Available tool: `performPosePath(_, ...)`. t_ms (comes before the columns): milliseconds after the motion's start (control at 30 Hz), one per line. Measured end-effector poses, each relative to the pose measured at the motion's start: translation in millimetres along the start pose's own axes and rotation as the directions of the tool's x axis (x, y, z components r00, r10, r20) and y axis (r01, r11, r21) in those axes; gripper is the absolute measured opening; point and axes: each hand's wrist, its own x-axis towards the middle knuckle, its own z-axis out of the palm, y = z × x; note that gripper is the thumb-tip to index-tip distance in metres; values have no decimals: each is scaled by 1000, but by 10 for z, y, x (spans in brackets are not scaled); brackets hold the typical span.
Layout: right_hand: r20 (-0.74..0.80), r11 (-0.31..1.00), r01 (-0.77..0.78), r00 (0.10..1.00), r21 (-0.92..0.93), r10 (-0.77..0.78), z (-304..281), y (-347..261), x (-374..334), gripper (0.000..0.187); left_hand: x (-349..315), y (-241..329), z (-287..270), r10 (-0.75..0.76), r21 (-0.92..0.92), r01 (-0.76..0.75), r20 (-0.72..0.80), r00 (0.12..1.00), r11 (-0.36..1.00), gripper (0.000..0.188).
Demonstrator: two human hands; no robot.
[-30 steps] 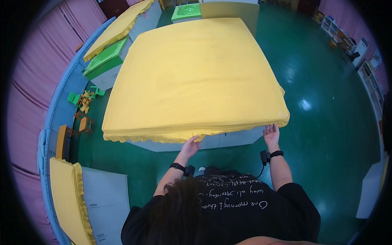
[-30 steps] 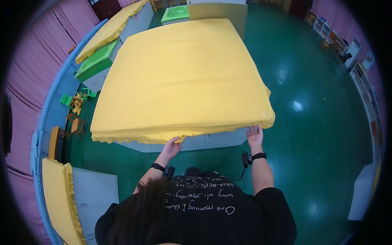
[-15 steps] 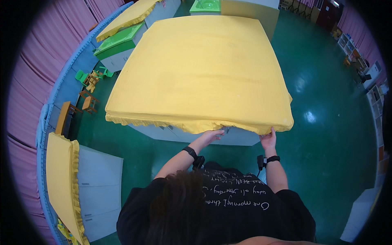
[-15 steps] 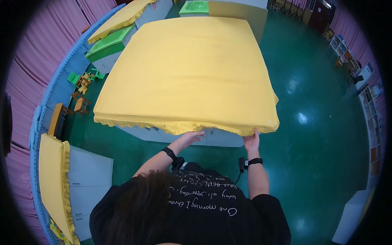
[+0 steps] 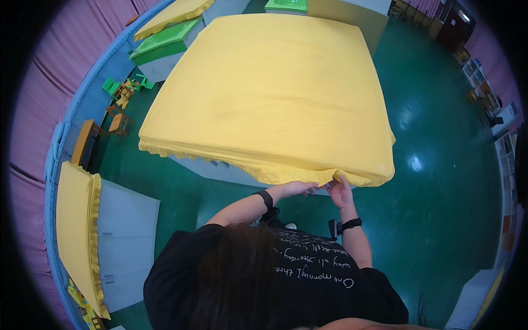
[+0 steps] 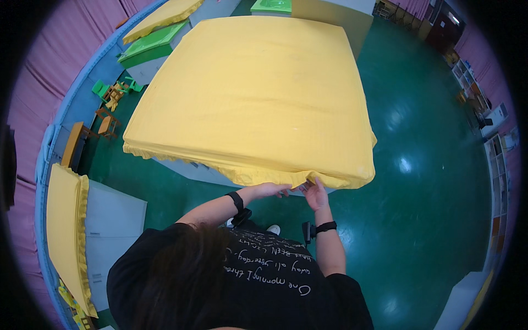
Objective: The person walks over to a table, retrieves a yellow shirt, and lays it flat on a pink mattress before carefully folding it by hand.
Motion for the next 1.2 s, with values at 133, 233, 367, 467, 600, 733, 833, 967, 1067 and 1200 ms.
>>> performPosePath(133, -42, 983, -114, 993, -144, 109, -90, 315, 94, 32, -211, -294, -131, 60, 83, -70, 114, 992, 994, 38)
performPosePath(233, 16, 946, -258, 964, -197, 266, -52, 650, 107, 25, -535, -670, -372, 33, 99, -46, 126, 991, 994, 35)
performPosePath(367, -110, 865, -386, 922, -321, 370, 123, 1161, 103, 22, -1331, -1211, -806, -161, -35, 158, -133, 978, 987, 33)
performPosePath(467, -143, 755, -490, 866, -436, 480, 311, 1549, 242, 23, -2044, -1738, -1199, -226, -208, 159, -352, 908, 965, 32)
performPosePath(600, -139, 660, -540, 818, -522, 559, 773, 2222, 486, 29, -3189, -2649, -1586, -325, -481, -40, -649, 688, 876, 28)
performPosePath(733, -54, 625, -550, 773, -554, 633, 1324, 3272, 921, 46, -4356, -3361, -1757, -455, -645, -306, -734, 505, 700, 22)
performPosePath(833, 49, 560, -526, 699, -640, 713, 1958, 4105, 1214, 51, -5195, -3762, -1769, -511, -643, -501, -765, 392, 578, 20)
performPosePath(967, 115, 474, -483, 601, -736, 791, 2737, 5022, 1515, 52, -6147, -4320, -1674, -595, -478, -790, -782, 184, 384, 19)
performPosePath(1067, 138, 384, -393, 527, -836, 839, 3456, 5654, 1607, 51, -6648, -4729, -1594, -648, -413, -837, -756, 96, 358, 18)
performPosePath(1200, 106, 269, -278, 487, -922, 867, 3854, 6252, 1727, 50, -6931, -5326, -1261, -762, -338, -902, -648, 15, 269, 18)
